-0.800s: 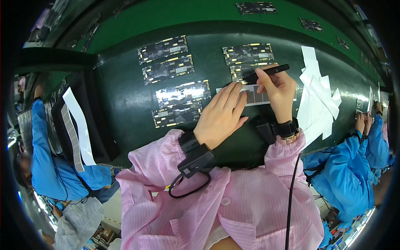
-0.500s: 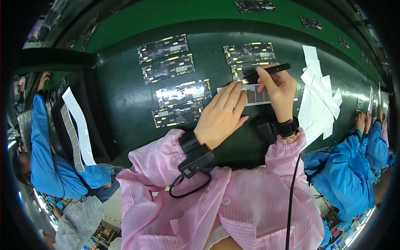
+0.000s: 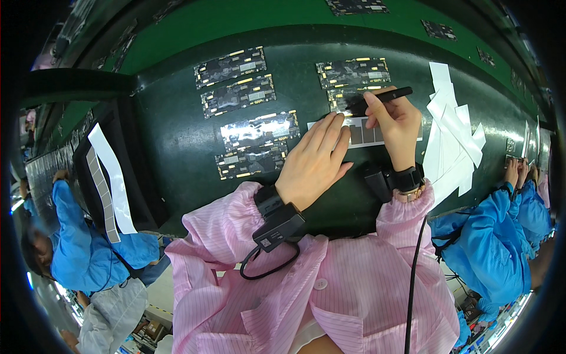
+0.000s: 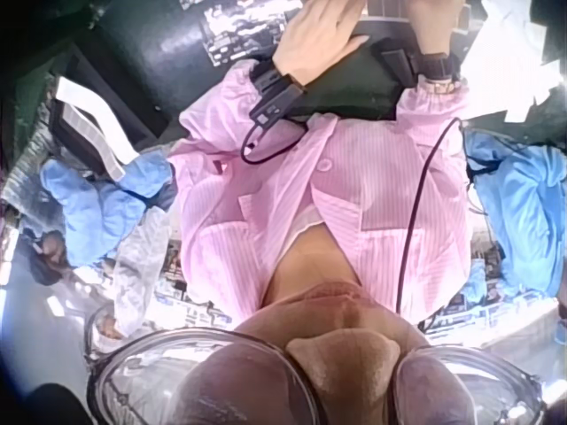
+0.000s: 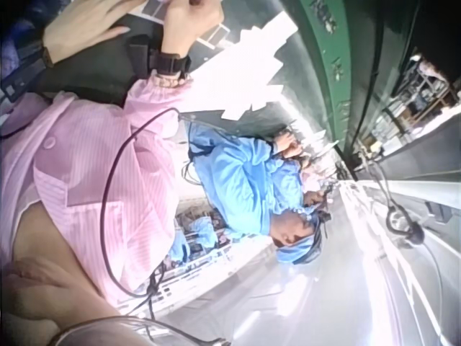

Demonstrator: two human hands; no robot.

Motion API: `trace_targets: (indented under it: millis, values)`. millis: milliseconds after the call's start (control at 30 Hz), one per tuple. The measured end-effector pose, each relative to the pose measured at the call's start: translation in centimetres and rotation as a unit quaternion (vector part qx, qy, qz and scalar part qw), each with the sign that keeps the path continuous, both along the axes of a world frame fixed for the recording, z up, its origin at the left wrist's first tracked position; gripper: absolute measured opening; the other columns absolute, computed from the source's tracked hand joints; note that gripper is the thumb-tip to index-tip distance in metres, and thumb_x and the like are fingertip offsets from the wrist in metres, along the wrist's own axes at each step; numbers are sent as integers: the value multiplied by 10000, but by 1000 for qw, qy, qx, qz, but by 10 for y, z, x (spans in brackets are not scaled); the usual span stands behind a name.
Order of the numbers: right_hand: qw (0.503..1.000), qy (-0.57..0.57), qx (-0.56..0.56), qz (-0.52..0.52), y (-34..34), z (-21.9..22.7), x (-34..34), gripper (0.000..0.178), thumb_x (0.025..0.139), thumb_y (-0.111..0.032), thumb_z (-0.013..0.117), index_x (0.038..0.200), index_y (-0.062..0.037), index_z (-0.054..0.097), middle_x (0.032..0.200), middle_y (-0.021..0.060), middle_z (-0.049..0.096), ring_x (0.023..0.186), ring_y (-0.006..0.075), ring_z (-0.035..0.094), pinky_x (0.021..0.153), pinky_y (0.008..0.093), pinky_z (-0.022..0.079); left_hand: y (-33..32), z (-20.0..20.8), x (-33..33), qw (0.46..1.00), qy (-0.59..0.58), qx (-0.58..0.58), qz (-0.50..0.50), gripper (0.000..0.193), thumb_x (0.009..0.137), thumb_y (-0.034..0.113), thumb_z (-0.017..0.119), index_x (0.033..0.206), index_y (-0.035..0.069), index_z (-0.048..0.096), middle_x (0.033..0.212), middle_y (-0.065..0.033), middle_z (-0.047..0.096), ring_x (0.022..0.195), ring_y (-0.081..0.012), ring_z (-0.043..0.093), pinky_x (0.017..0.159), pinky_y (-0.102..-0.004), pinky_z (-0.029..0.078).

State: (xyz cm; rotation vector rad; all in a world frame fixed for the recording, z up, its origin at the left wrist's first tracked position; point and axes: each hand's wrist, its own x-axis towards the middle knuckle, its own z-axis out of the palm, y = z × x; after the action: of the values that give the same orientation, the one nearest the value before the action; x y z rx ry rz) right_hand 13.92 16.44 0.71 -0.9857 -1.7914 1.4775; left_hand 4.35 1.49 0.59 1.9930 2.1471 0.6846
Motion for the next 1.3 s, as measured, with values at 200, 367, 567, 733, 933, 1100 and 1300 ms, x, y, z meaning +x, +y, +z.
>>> trace_targets:
  millis: [200, 367, 567, 733, 933, 1100, 1300]
  values:
    - [1000, -15, 13, 1, 0, 0, 0, 149, 821, -91, 709, 859, 45, 661, 637, 41, 635, 505, 69, 573, 447, 207, 399, 1, 0, -1, 1000, 19, -3, 1, 613, 750, 272, 716, 1217, -42, 473, 1352, -178, 403, 1241, -310, 432, 1027, -398, 387]
    - [999, 0, 29, -25, -2, 5, 7, 143, 819, -87, 707, 873, 39, 666, 638, 46, 642, 515, 74, 583, 459, 212, 404, 3, -2, 1, 999, 42, -2, 3, 627, 762, 298, 701, 1229, -47, 466, 1363, -174, 400, 1244, -305, 426, 1034, -398, 373]
    - [996, -56, 64, 7, -11, 10, 26, 119, 808, -64, 702, 884, 22, 670, 668, 69, 663, 524, 91, 606, 469, 222, 424, -2, 5, 3, 1000, -13, 16, 5, 593, 771, 282, 694, 1212, -54, 482, 1339, -174, 429, 1239, -304, 430, 1027, -403, 380]
    - [987, -94, 126, 23, -16, 15, 23, 95, 797, -55, 705, 857, 12, 676, 666, 78, 658, 523, 108, 621, 472, 228, 438, -9, 1, 10, 999, -25, 11, -28, 513, 786, 277, 674, 1166, -39, 537, 1302, -142, 478, 1233, -288, 432, 1019, -381, 388]
    - [983, -96, 152, 29, -17, 16, 23, 90, 797, -49, 704, 851, 19, 677, 673, 82, 657, 519, 109, 618, 471, 224, 438, -8, 1, 11, 1000, -4, 8, -30, 511, 787, 287, 665, 1172, -26, 543, 1302, -123, 482, 1229, -274, 433, 1020, -370, 384]
    - [988, -79, 132, 23, -17, 13, 23, 94, 802, -50, 702, 855, 23, 675, 675, 81, 658, 518, 105, 615, 469, 224, 436, -8, 2, 12, 1000, -2, 5, -30, 503, 785, 281, 667, 1166, -24, 548, 1308, -122, 478, 1231, -273, 431, 1024, -371, 380]
    - [988, -84, 131, 24, -17, 14, 22, 93, 802, -47, 701, 857, 25, 675, 668, 78, 657, 515, 104, 613, 465, 224, 431, -8, 2, 12, 1000, 0, -1, -30, 503, 789, 289, 660, 1170, -20, 549, 1319, -119, 474, 1237, -269, 429, 1029, -371, 376]
